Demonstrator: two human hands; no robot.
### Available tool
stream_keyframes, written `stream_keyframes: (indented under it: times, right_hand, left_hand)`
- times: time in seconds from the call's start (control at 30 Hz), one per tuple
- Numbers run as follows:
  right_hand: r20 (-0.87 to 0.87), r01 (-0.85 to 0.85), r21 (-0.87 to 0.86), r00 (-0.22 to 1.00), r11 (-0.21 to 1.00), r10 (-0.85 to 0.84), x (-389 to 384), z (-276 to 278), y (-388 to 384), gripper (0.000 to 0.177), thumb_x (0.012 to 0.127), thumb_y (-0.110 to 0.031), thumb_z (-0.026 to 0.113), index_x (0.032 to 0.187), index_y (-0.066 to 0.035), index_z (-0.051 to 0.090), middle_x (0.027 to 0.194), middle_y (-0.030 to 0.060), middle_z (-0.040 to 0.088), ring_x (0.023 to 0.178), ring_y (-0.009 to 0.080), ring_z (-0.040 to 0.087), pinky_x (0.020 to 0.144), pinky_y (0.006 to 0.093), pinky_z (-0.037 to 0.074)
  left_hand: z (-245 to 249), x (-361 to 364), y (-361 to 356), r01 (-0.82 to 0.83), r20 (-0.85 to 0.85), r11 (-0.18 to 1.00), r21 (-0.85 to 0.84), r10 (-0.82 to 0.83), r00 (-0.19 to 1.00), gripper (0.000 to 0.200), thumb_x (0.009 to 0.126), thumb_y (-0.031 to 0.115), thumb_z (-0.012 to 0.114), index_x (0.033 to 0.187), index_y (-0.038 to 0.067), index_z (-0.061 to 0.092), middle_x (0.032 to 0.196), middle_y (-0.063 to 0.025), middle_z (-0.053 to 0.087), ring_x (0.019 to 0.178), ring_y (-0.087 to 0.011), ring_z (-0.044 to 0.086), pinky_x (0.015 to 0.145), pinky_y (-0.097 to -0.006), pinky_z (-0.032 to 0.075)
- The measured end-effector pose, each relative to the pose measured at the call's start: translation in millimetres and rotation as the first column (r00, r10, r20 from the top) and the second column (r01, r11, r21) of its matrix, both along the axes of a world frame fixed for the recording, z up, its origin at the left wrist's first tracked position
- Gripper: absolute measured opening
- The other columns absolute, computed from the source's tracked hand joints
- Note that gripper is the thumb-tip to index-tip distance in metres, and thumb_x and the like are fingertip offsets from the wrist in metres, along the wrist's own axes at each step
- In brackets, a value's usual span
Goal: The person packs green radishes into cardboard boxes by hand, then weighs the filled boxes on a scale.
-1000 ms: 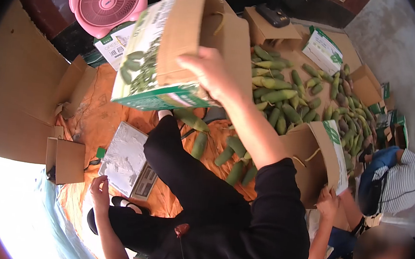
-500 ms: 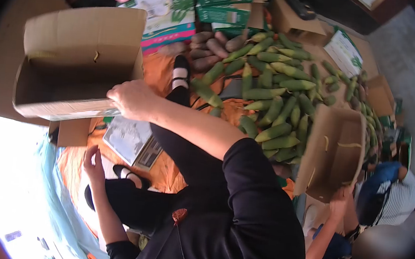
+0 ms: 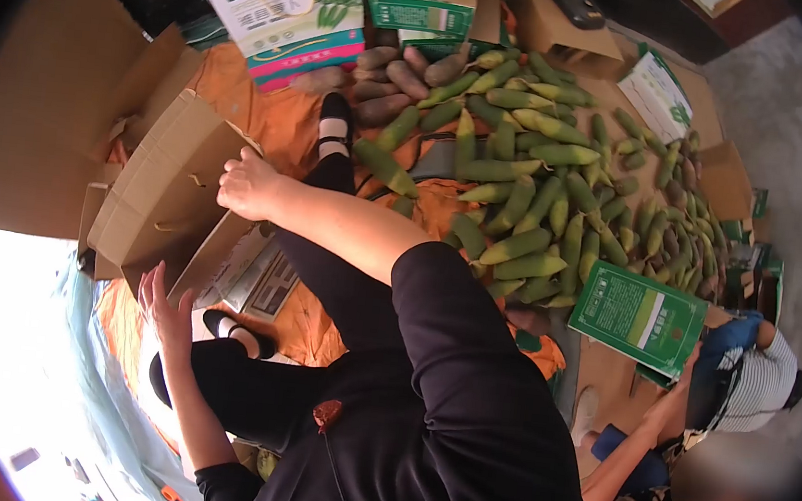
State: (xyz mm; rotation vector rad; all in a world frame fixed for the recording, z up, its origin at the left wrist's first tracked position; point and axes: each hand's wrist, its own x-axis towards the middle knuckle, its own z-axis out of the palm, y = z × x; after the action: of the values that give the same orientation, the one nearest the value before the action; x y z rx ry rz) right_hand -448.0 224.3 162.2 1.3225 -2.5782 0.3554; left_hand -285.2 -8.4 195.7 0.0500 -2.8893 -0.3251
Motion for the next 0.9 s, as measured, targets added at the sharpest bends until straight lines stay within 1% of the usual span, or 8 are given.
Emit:
stream_keyframes:
  times: [0.07,0.2,0.23,0.4,0.53,0.6,0.7,0.9]
  right_hand:
    - [0.044,0.056,0.012,0.997,0.998,-0.057,4,7,7,0.009,0.078,-0.019,0.06,0.076,-0.016,0.067,0.08,-0.0008,0.063,0.093,0.0194,0.057,0.079,0.0383,0.04]
    - [0.177,0.13,-0.364,0.982,0.922,-0.069,16,9,38,0.009,0.077,-0.016,0.067,0.084,-0.014,0.069,0.084,0.0006,0.064,0.093,0.0205,0.058,0.079,0.0372,0.043]
    - [0.2,0.154,-0.43,0.977,0.889,-0.072,20,10,50,0.009,0.077,-0.015,0.066,0.085,-0.013,0.069,0.085,0.0013,0.065,0.091,0.0215,0.059,0.078,0.0376,0.044]
    - [0.341,0.406,-0.609,0.91,0.681,-0.238,47,-17,118,0.007,0.077,-0.011,0.065,0.084,-0.01,0.068,0.08,0.0063,0.063,0.085,0.0273,0.061,0.076,0.0398,0.048]
    - [0.577,0.656,-0.42,0.727,0.628,-0.373,85,-78,172,0.009,0.081,-0.011,0.061,0.085,-0.009,0.068,0.086,0.0093,0.065,0.089,0.0298,0.061,0.076,0.0413,0.048]
    - [0.7,0.74,-0.18,0.56,0.648,-0.444,112,-101,191,0.013,0.083,-0.013,0.059,0.09,-0.009,0.069,0.089,0.0098,0.065,0.092,0.0298,0.061,0.077,0.0419,0.048]
    - [0.74,0.721,0.015,0.458,0.693,-0.492,150,-127,210,0.016,0.084,-0.015,0.058,0.096,-0.01,0.068,0.091,0.0095,0.065,0.092,0.0298,0.061,0.078,0.0419,0.048]
    - [0.609,0.761,-0.059,0.54,0.646,-0.581,171,-52,225,0.01,0.081,-0.013,0.062,0.089,-0.009,0.066,0.086,0.0083,0.063,0.087,0.0306,0.061,0.074,0.0433,0.048]
  left_hand:
    - [-3,0,1,0.007,0.055,1.0,-0.025,-0.006,0.998,0.068,0.071,0.007,0.072,0.134,0.012,0.047,0.129,-0.0108,0.051,0.128,-0.0324,0.039,0.107,-0.047,0.028]
    - [-4,-2,5,-0.075,0.332,0.997,0.013,0.066,0.941,0.069,0.072,0.008,0.072,0.135,0.012,0.045,0.128,-0.0116,0.052,0.125,-0.0325,0.043,0.107,-0.0468,0.029]
    - [-10,0,-3,-0.005,0.309,0.992,0.122,-0.033,0.951,0.068,0.073,0.008,0.071,0.135,0.011,0.045,0.127,-0.0144,0.052,0.12,-0.0342,0.047,0.103,-0.0453,0.033]
    - [-8,-7,-6,0.068,0.366,0.991,0.113,-0.105,0.925,0.066,0.072,0.007,0.07,0.133,0.009,0.046,0.123,-0.0182,0.054,0.115,-0.0362,0.05,0.096,-0.043,0.04]
    - [-2,-23,-4,0.098,0.463,0.994,0.055,-0.113,0.879,0.057,0.073,0.006,0.068,0.127,0.008,0.051,0.116,-0.0197,0.057,0.109,-0.037,0.055,0.091,-0.0416,0.044]
    - [-10,-36,1,0.086,0.472,0.994,0.071,-0.11,0.875,0.049,0.073,0.008,0.066,0.121,0.006,0.056,0.11,-0.02,0.06,0.104,-0.036,0.058,0.088,-0.041,0.046]
    - [-28,-44,-2,0.028,0.488,0.993,0.118,-0.082,0.869,0.035,0.073,0.01,0.063,0.108,0.004,0.063,0.097,-0.0207,0.065,0.094,-0.0346,0.063,0.081,-0.04,0.048]
    - [-31,-42,13,-0.013,0.403,0.963,0.268,-0.099,0.91,0.027,0.076,0.013,0.059,0.097,-0.001,0.066,0.079,-0.021,0.065,0.075,-0.0317,0.066,0.071,-0.0378,0.049]
